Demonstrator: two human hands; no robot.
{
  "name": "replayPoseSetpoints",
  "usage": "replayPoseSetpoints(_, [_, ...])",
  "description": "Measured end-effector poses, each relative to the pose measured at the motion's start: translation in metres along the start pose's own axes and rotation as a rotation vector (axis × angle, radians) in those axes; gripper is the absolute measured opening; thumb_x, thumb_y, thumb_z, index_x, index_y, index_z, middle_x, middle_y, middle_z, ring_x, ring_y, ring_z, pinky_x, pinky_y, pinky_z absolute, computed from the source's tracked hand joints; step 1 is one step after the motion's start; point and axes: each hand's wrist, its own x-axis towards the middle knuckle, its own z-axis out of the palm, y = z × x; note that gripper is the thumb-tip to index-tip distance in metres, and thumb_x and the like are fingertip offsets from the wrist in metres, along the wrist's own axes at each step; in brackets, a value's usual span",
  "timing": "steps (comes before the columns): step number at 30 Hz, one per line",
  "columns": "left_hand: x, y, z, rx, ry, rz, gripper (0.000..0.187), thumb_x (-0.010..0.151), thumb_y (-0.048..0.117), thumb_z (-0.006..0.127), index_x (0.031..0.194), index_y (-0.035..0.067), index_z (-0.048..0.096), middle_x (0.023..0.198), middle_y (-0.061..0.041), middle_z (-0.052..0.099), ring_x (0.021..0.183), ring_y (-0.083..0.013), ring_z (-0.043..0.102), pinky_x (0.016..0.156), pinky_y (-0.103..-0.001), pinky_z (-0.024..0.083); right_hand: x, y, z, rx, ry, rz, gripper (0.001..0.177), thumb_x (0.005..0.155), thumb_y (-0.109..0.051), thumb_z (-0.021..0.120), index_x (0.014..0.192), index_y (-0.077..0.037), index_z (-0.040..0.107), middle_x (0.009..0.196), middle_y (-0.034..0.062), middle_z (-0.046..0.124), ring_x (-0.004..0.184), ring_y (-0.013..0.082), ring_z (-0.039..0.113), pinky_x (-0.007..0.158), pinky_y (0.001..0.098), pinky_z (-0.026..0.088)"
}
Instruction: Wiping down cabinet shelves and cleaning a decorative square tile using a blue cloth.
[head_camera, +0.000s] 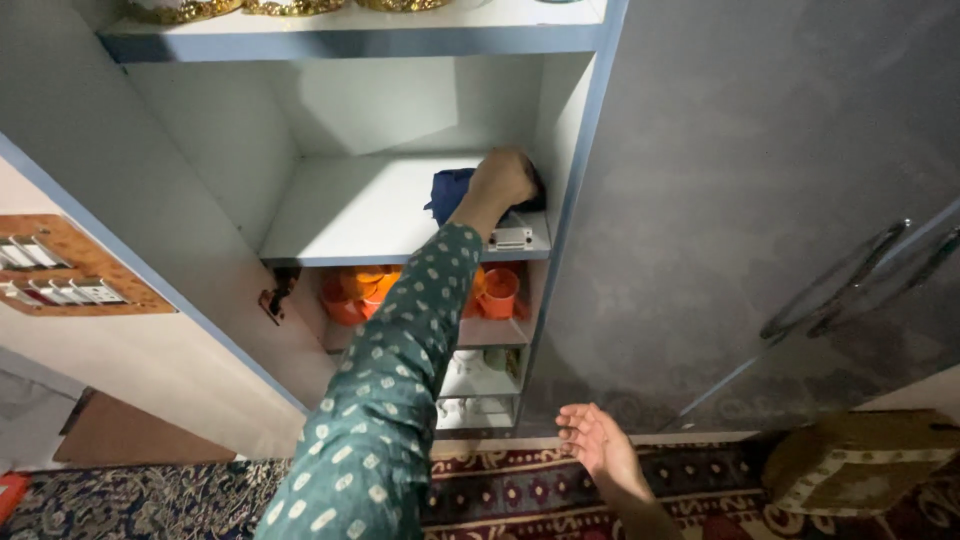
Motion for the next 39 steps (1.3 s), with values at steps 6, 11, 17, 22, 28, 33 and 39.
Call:
replayPoseSetpoints(6, [0.038, -0.012, 0.02, 0.109, 0.116, -0.068, 0.038, 0.08, 0.022, 0.079, 0.113, 0.004, 0.073, 0.124, -0.022, 0.066, 0.115, -0.0358, 0.065, 0.092, -0.042, 0.054, -0.007, 0.001, -0.034, 0.097, 0.046, -0.028, 0.047, 0.102, -0.04, 0.043, 0.119, 0.001, 0.059, 0.108, 0.0131, 0.069, 0.093, 0.0235, 0.063, 0.085, 0.0379, 0.05])
replayPoseSetpoints(11, [0.06, -0.025, 0.035, 0.07, 0.099, -0.06, 0.029, 0.087, 0.026, 0.075, 0.105, 0.003, 0.077, 0.119, -0.021, 0.07, 0.113, -0.0354, 0.066, 0.097, -0.04, 0.055, -0.033, -0.009, -0.026, 0.065, 0.171, -0.027, 0.048, 0.103, -0.04, 0.042, 0.12, 0.001, 0.06, 0.107, 0.0115, 0.068, 0.093, 0.0222, 0.063, 0.085, 0.037, 0.049])
replayPoseSetpoints(17, [0.065, -0.041, 0.048, 0.028, 0.226, 0.096, 0.024, 0.086, 0.025, 0.076, 0.1, 0.006, 0.079, 0.112, -0.021, 0.072, 0.108, -0.0362, 0.068, 0.097, -0.04, 0.054, -0.043, 0.007, -0.059, 0.109, 0.241, -0.032, 0.049, 0.103, -0.042, 0.04, 0.121, -0.001, 0.06, 0.105, 0.0114, 0.069, 0.092, 0.0232, 0.063, 0.085, 0.0381, 0.05])
replayPoseSetpoints(22, [0.021, -0.05, 0.035, -0.056, 0.262, 0.375, 0.018, 0.081, 0.019, 0.079, 0.097, 0.013, 0.083, 0.108, -0.015, 0.076, 0.102, -0.0328, 0.07, 0.095, -0.04, 0.054, -0.048, 0.019, -0.068, 0.101, 0.23, -0.042, 0.047, 0.104, -0.039, 0.042, 0.12, 0.001, 0.06, 0.105, 0.0118, 0.07, 0.092, 0.0238, 0.064, 0.083, 0.0383, 0.051])
replayPoseSetpoints(28, [-0.031, -0.013, -0.002, -0.077, -0.237, 0.394, 0.023, 0.077, 0.02, 0.085, 0.099, 0.012, 0.082, 0.104, -0.012, 0.079, 0.096, -0.0261, 0.074, 0.092, -0.037, 0.057, -0.036, 0.019, -0.043, 0.057, 0.205, 0.04, 0.049, 0.101, -0.04, 0.041, 0.119, 0.0, 0.063, 0.107, 0.0116, 0.071, 0.095, 0.0229, 0.065, 0.087, 0.038, 0.05])
replayPoseSetpoints(33, [0.019, -0.029, 0.045, 0.009, 0.157, 0.251, 0.031, 0.073, 0.007, 0.081, 0.103, 0.002, 0.076, 0.109, -0.022, 0.072, 0.1, -0.0374, 0.069, 0.09, -0.04, 0.056, -0.03, 0.014, -0.025, 0.063, 0.15, 0.015, 0.046, 0.103, -0.039, 0.046, 0.118, 0.001, 0.061, 0.11, 0.0131, 0.069, 0.096, 0.0246, 0.063, 0.088, 0.0393, 0.051])
replayPoseSetpoints(39, [0.138, -0.065, 0.081, 0.238, 0.179, 0.181, 0.029, 0.082, 0.022, 0.077, 0.103, 0.002, 0.075, 0.11, -0.024, 0.07, 0.105, -0.0424, 0.065, 0.091, -0.047, 0.054, -0.049, 0.018, -0.055, 0.168, 0.266, 0.06, 0.039, 0.102, -0.032, 0.043, 0.118, -0.001, 0.06, 0.111, 0.0146, 0.069, 0.1, 0.0297, 0.064, 0.091, 0.0459, 0.049])
